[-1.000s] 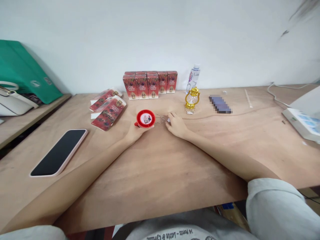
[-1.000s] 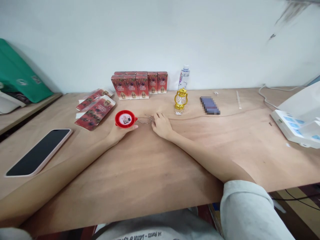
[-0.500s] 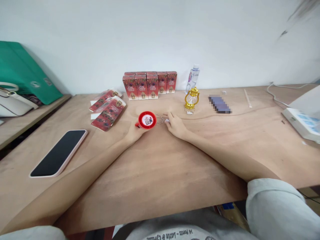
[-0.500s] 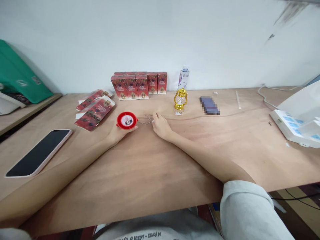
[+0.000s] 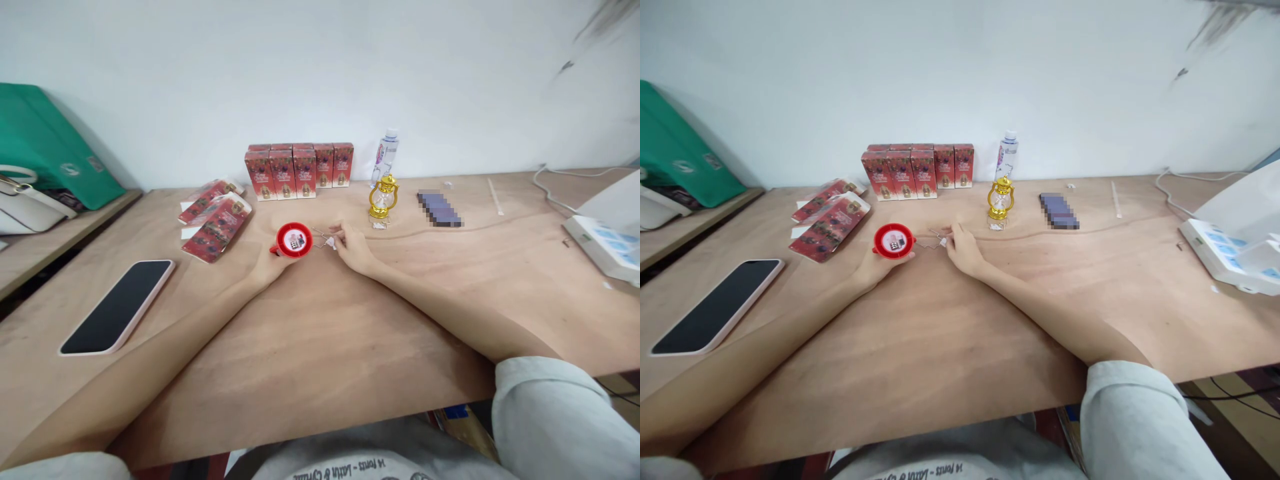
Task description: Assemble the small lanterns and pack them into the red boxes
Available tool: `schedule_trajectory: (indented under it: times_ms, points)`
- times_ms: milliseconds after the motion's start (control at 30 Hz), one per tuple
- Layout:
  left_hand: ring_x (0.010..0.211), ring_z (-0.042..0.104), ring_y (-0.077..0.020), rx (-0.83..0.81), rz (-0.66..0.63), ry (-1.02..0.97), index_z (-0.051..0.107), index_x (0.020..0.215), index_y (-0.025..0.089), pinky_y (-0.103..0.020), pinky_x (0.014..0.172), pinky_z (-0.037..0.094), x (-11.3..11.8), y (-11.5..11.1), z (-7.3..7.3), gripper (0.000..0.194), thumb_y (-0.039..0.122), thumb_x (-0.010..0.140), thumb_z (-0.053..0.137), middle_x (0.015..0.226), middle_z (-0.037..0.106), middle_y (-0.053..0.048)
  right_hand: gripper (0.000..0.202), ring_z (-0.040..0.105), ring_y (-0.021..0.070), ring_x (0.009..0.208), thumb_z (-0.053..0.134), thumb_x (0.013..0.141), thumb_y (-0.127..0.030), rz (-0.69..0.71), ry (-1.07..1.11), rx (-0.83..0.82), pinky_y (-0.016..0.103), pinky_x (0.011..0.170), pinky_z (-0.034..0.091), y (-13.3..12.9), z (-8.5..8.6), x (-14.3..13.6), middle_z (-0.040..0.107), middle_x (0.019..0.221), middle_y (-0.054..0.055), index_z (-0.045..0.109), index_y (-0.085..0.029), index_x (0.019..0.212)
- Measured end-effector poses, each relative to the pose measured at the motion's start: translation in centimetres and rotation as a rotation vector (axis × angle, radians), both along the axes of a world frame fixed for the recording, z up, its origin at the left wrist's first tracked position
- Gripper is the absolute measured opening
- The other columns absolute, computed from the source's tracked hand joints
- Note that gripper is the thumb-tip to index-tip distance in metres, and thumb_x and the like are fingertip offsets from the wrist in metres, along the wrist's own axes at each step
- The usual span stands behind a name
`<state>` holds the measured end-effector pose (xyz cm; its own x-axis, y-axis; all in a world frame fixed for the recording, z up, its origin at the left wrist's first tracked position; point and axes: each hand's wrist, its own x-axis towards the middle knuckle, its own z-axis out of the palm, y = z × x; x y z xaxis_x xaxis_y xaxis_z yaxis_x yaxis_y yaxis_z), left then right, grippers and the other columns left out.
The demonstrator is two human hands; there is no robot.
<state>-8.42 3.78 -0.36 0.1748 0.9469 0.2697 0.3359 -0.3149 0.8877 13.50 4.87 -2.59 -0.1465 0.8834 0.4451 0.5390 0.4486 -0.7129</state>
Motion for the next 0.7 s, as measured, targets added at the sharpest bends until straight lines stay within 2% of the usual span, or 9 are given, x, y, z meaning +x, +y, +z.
schedule_trajectory:
  times_ms: [133,300,500,700]
  points:
    - [0.103,0.064,-0.0278,0.003,0.015,-0.011,0.067,0.091,0.015,-0.045,0.095,0.051,-0.1,0.3,-0.5,0.042,0.036,0.058,0.081,0.101,0.073,-0.008,0.02,0.067,0.0161,0.076,0.056,0.077,-0.012,0.01,0.312,-0.177,0.036,0.079,0.053,0.8,-0.5,0.2,0.069,0.09,0.004,0.058,-0.019,0.095]
    - [0.103,0.065,-0.0277,0.025,-0.013,0.006,0.067,0.094,0.015,-0.045,0.099,0.049,-0.2,0.6,-1.0,0.043,0.037,0.059,0.08,0.101,0.073,-0.008,0.013,0.068,0.0162,0.072,0.061,0.079,-0.022,0.021,0.455,-0.239,0.034,0.073,0.055,1.4,-0.9,0.2,0.068,0.078,0.002,0.057,-0.02,0.091]
    - [0.105,0.065,-0.0273,0.042,-0.057,0.039,0.067,0.1,0.016,-0.047,0.099,0.05,-0.5,1.1,-1.5,0.046,0.039,0.062,0.079,0.107,0.072,-0.008,0.028,0.066,0.0156,0.071,0.073,0.072,-0.034,0.066,0.591,-0.253,0.032,0.069,0.056,1.5,-0.6,0.3,0.07,0.078,0.002,0.057,-0.02,0.09]
    - [0.103,0.066,-0.0265,0.078,-0.094,0.006,0.067,0.092,0.019,-0.043,0.094,0.053,-0.3,1.4,-1.7,0.041,0.038,0.059,0.081,0.103,0.072,-0.005,0.042,0.062,0.0122,0.066,0.082,0.061,-0.042,0.089,0.758,-0.253,0.027,0.062,0.052,1.3,-0.3,0.4,0.068,0.072,-0.002,0.058,-0.021,0.088]
